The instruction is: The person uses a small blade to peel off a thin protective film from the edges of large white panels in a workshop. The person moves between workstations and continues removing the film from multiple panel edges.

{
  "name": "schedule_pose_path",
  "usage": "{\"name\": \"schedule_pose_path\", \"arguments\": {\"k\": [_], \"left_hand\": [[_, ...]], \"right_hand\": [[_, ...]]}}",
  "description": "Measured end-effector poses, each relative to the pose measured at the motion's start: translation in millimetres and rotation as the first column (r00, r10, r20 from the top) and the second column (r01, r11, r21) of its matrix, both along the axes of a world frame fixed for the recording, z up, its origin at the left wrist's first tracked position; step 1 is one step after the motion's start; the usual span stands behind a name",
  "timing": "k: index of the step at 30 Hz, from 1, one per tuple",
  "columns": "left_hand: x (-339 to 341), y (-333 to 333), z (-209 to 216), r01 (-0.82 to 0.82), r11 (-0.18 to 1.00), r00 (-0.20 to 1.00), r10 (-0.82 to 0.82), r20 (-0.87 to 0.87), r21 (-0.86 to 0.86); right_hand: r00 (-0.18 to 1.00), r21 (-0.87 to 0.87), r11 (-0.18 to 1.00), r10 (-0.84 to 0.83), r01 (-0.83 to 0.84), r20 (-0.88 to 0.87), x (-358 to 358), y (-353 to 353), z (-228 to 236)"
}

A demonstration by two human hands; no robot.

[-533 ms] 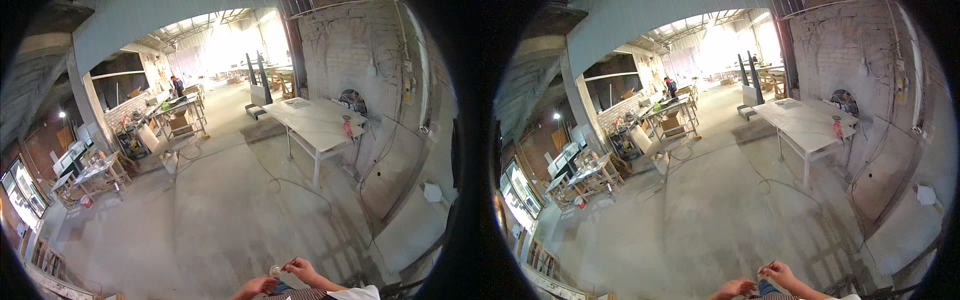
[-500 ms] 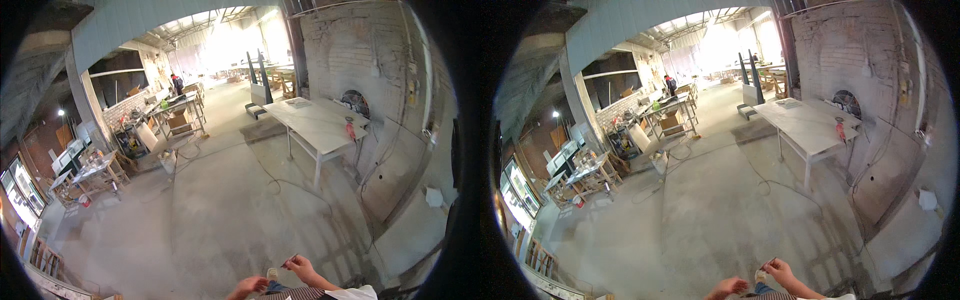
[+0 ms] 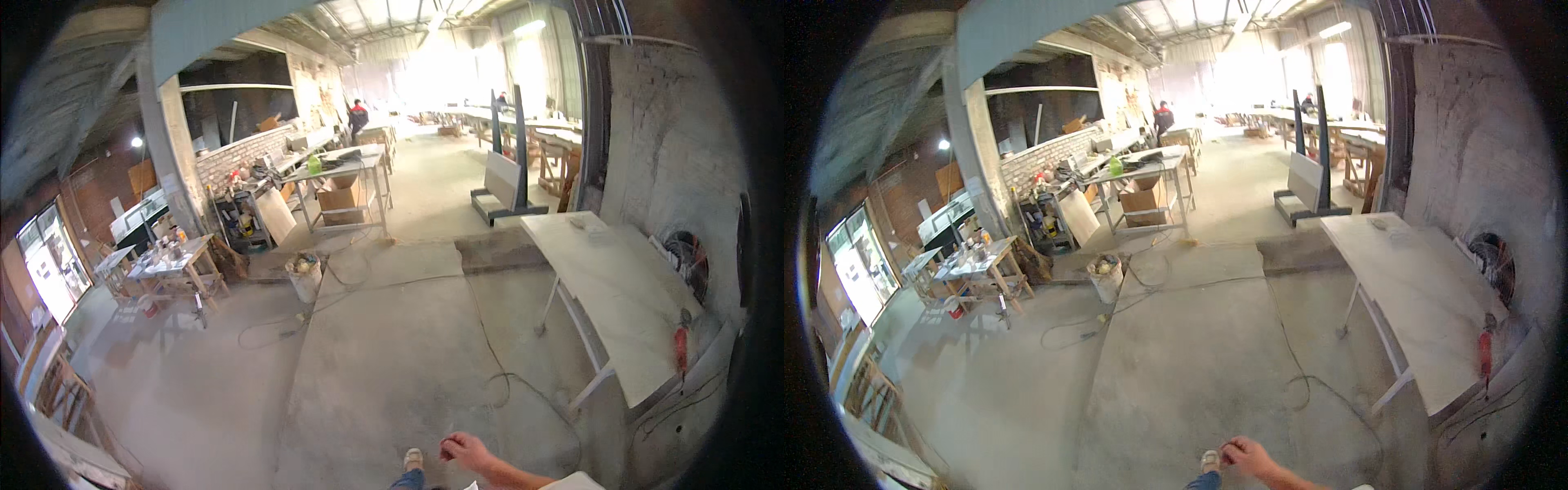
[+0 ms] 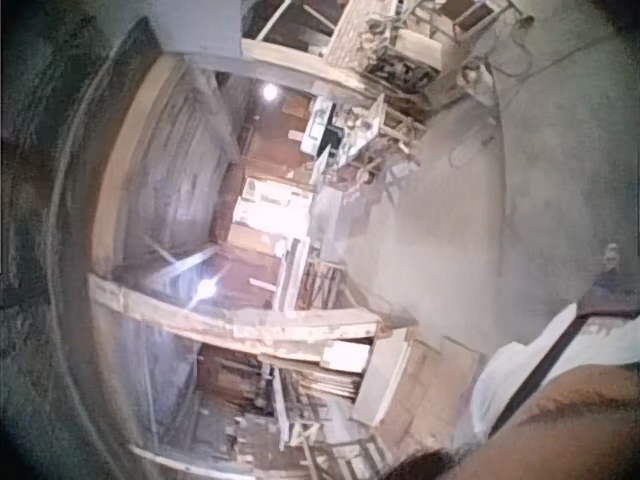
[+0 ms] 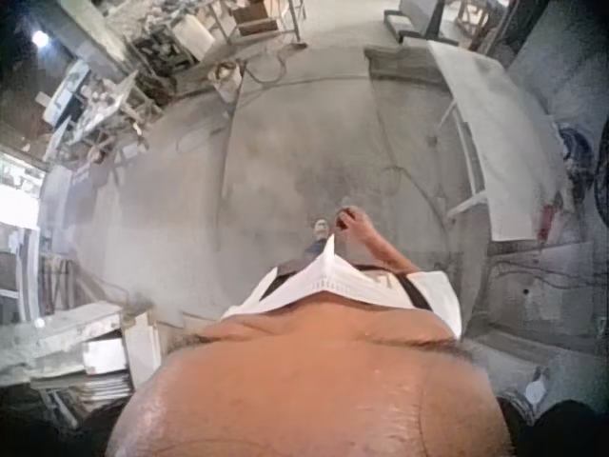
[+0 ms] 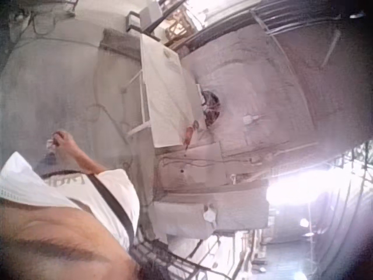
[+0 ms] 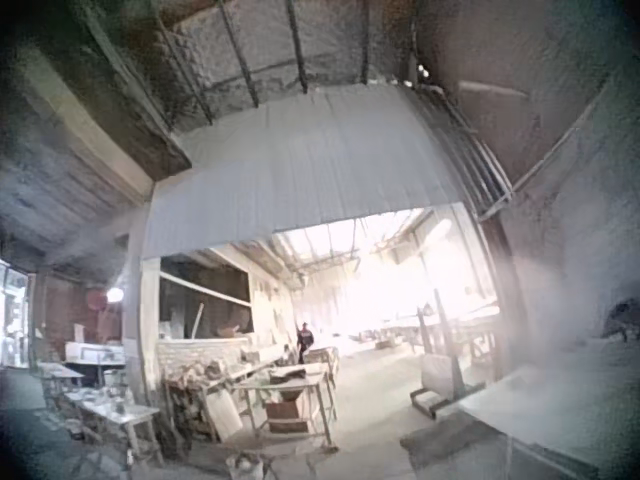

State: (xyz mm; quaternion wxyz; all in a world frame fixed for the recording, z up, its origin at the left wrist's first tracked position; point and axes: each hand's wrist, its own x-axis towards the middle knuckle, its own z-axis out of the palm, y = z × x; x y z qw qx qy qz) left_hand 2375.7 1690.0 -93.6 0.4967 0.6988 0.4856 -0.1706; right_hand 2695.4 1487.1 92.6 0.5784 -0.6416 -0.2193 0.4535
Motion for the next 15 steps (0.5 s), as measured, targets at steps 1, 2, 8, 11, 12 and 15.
{"name": "schedule_pose_path", "arguments": {"k": [1, 2, 8, 11, 12, 15], "left_hand": [[26, 23, -2, 0.023, 1.0, 1.0, -0.023, -0.01, 0.006], [48, 48, -3, 0.051, 0.999, 0.999, -0.05, -0.014, 0.02], [258, 210, 4, 0.225, 0.901, 0.828, -0.377, 0.415, 0.37], [414, 264, 58, 0.303, 0.906, 0.852, -0.397, 0.341, 0.296], [440, 290, 61, 0.267, 0.91, 0.85, -0.377, 0.369, 0.316], [519, 345, 61, 0.248, 0.915, 0.847, -0.365, 0.387, 0.319]], "right_hand": [[1.0, -0.02, 1.0, 0.019, -0.019, 0.02, 24, 15, 27], [0.997, -0.026, 0.998, -0.062, 0.062, -0.038, 45, 30, 15], [0.96, -0.166, 0.948, -0.279, 0.272, -0.024, 170, 69, 29], [0.923, -0.159, 0.909, -0.381, 0.385, 0.058, 239, 75, -3], [0.92, -0.135, 0.91, -0.383, 0.391, 0.082, 263, 88, -13], [0.909, -0.134, 0.901, -0.395, 0.412, 0.133, 344, 140, -30]]}}
